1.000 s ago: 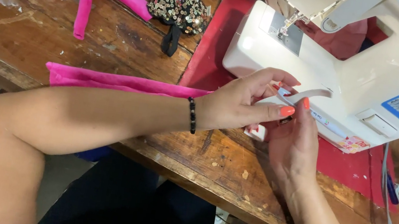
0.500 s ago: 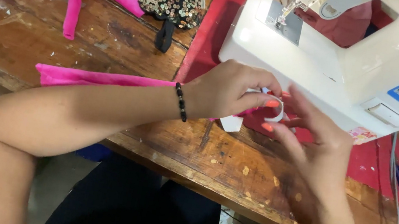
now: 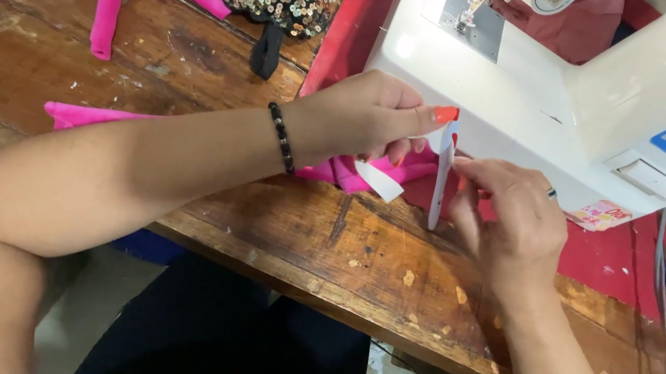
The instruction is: Inserting an elastic band into a pink fabric tube using a threading tool at a sewing workstation.
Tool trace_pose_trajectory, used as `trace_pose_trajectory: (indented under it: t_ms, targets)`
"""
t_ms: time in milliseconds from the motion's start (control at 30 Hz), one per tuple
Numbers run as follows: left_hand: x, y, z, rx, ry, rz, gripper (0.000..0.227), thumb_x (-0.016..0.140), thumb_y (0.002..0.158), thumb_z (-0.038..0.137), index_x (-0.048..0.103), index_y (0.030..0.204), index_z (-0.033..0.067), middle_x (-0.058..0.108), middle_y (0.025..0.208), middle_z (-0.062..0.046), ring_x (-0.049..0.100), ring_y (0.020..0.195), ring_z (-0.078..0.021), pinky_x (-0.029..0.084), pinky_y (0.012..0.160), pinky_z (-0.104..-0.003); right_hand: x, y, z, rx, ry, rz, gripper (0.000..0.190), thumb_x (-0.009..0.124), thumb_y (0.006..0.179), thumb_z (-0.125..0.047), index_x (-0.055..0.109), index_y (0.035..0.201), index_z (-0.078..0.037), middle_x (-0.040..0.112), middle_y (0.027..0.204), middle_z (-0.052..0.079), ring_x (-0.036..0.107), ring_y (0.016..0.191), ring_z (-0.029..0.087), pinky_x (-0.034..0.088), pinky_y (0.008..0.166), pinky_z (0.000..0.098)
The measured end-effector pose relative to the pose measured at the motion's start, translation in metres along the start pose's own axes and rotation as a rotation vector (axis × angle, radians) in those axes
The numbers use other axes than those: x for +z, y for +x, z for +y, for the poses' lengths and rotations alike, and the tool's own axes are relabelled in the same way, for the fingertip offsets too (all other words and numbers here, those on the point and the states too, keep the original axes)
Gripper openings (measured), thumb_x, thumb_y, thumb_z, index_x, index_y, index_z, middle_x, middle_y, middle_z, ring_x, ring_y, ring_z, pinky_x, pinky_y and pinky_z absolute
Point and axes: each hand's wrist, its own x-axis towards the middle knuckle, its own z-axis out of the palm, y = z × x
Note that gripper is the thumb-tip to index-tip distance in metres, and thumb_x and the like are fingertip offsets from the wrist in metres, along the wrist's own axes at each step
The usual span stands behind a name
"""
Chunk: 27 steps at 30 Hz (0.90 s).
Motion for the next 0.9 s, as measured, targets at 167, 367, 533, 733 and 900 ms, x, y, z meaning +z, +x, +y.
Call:
trace_pose_trajectory:
  t_ms: [167,367,533,733,900]
  targets:
    - [0.014,-0.011,0.001,0.101,-0.285,-0.017,0.041,0.065,0.094,0.035,0.07,0.102,-0.005,0.072,0.074,-0.012,0.051,0.042,0.0004,0.037,0.038,-0.015,-0.002,0.006,-0.009,-0.083,0.054,0.006,0.017,0.078,0.087,0.005,0.08,0.102,-0.002,0.076,0.094,0.014,0.071,0.078,0.031,0.061,0.07,0.0414]
    - [0.022,-0.005,-0.013,0.306,-0.151,-0.076,0.031,0.058,0.102,0.024,0.071,0.115,-0.0009,0.064,0.067,-0.004,0.05,0.046,0.0006,0.039,0.04,-0.015,-0.006,0.015,-0.013,-0.064,0.155,0.029,0.018,0.07,0.091,0.012,0.078,0.103,0.002,0.076,0.097,0.018,0.072,0.081,0.038,0.06,0.07,0.0457]
    - [0.023,0.0,-0.034,0.548,0.232,-0.029,0.024,0.056,0.103,0.021,0.072,0.118,0.0115,0.069,0.068,0.0,0.065,0.06,-0.0109,0.056,0.057,-0.026,-0.016,0.017,-0.011,-0.109,0.038,0.136,0.012,0.077,0.095,0.011,0.081,0.095,0.0,0.077,0.092,0.016,0.071,0.075,0.032,0.059,0.07,0.0411]
    - [0.027,-0.01,-0.021,0.686,0.394,-0.118,0.032,0.068,0.099,0.028,0.066,0.12,0.0037,0.073,0.096,-0.02,0.072,0.093,-0.0432,0.059,0.077,-0.047,-0.019,0.012,-0.018,0.1,0.256,0.096,0.01,0.076,0.096,0.01,0.072,0.091,0.002,0.075,0.093,0.015,0.072,0.084,0.038,0.06,0.077,0.0467]
    - [0.024,-0.001,-0.033,0.539,0.304,-0.138,0.024,0.062,0.1,0.034,0.071,0.095,0.0125,0.067,0.069,0.001,0.069,0.064,-0.0173,0.054,0.059,-0.032,-0.021,0.02,-0.025,0.484,0.636,-0.019,0.023,0.063,0.105,-0.005,0.063,0.121,0.011,0.068,0.104,0.021,0.07,0.095,0.024,0.058,0.084,0.0413]
